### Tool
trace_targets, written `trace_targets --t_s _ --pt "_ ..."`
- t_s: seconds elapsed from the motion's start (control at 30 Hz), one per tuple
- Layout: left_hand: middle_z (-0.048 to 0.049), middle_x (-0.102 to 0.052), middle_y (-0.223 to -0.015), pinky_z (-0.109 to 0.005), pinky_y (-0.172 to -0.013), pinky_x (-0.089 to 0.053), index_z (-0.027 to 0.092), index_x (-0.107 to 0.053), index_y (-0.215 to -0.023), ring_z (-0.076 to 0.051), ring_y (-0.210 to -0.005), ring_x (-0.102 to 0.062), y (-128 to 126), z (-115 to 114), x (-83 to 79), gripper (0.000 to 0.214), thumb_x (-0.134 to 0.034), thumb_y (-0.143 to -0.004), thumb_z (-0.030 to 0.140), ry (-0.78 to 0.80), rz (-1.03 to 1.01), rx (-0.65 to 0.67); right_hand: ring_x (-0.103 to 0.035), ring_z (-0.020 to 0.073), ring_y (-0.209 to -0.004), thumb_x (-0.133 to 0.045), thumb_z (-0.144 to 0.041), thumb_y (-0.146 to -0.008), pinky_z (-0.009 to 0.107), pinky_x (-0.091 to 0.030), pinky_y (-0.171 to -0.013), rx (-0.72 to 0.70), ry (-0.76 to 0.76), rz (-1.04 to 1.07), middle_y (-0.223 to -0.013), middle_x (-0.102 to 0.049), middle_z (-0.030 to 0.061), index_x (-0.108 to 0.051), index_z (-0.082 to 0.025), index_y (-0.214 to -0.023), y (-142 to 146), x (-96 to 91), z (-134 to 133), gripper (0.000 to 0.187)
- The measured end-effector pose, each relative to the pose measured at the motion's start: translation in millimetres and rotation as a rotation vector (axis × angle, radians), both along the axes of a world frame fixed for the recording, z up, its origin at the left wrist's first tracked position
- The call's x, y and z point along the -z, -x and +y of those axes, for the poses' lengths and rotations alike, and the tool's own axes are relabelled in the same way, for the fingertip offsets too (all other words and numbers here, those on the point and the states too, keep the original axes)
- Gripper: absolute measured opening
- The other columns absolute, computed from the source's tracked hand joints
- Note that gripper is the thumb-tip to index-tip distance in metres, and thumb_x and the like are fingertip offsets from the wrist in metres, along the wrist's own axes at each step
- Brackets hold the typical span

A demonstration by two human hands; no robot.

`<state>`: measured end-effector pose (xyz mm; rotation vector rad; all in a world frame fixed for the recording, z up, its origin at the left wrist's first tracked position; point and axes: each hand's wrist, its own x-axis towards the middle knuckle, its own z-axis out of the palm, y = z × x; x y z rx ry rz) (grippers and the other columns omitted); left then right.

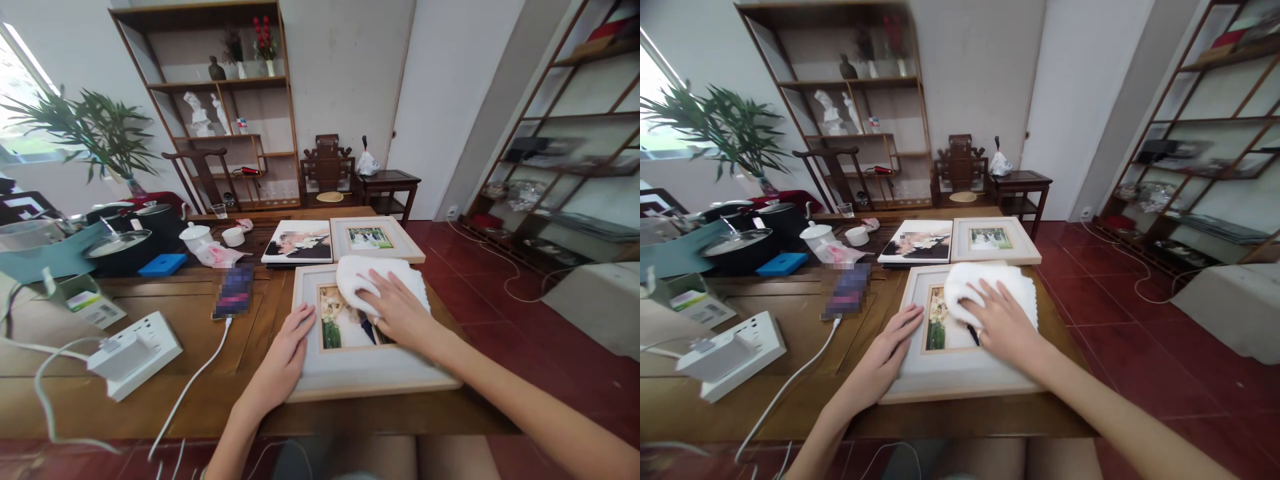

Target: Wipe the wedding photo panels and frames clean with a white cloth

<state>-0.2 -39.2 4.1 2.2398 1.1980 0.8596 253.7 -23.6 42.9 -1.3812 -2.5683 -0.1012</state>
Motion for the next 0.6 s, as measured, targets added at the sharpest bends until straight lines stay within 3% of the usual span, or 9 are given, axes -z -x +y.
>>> trace_targets --t_s 0.13,0.27,0.4,0.6 --pt "-0.0097 -0.041 -0.144 -0.046 -0.114 -0.021 0.017 -0.047 -0.134 -0.021 -0.139 -0.028 0 0 -0.3 0.044 -0.031 -0.092 0.016 0.006 -0.014 0.0 -0.015 0.0347 -0.138 -0.05 -0.003 -0.07 0.061 -0.015 -0.107 0.012 -0.089 -0.062 -0.147 -0.034 0.0096 -0.05 -0.022 -0.13 1 -2.4 48 0.063" --pt "-0.0104 -0.042 -0.144 -0.045 -0.114 -0.022 0.015 -0.048 -0.133 -0.021 -0.138 -0.03 0 -1 -1.5 0.044 -0.031 -0.092 0.016 0.017 -0.028 -0.018 -0.021 0.0367 -0.136 -0.045 -0.001 -0.069 0.068 -0.016 -0.102 -0.063 0.002 -0.1 -0.144 -0.04 0.0077 -0.052 -0.024 -0.128 7 -4.7 53 0.064" --pt "-0.0108 -0.042 -0.144 -0.044 -0.114 -0.022 0.015 -0.048 -0.133 -0.021 -0.137 -0.03 -1 -1 -0.7 0.045 -0.031 -0.091 0.015 0.029 -0.017 -0.043 -0.023 0.0333 -0.136 -0.043 0.0 -0.064 0.065 -0.017 -0.105 -0.157 0.159 -0.065 -0.143 -0.042 0.0051 -0.054 -0.025 -0.126 8 -9.9 8 0.068" --pt "-0.0116 -0.04 -0.145 -0.043 -0.114 -0.022 0.014 -0.045 -0.135 -0.02 -0.138 -0.03 -2 -1 1.0 0.046 -0.032 -0.091 0.017 0.018 -0.015 -0.057 -0.022 0.0338 -0.136 -0.044 -0.002 -0.061 0.062 -0.016 -0.108 -0.232 0.483 -0.022 -0.146 -0.038 0.0033 -0.056 -0.024 -0.124 13 -37.2 -75 0.067"
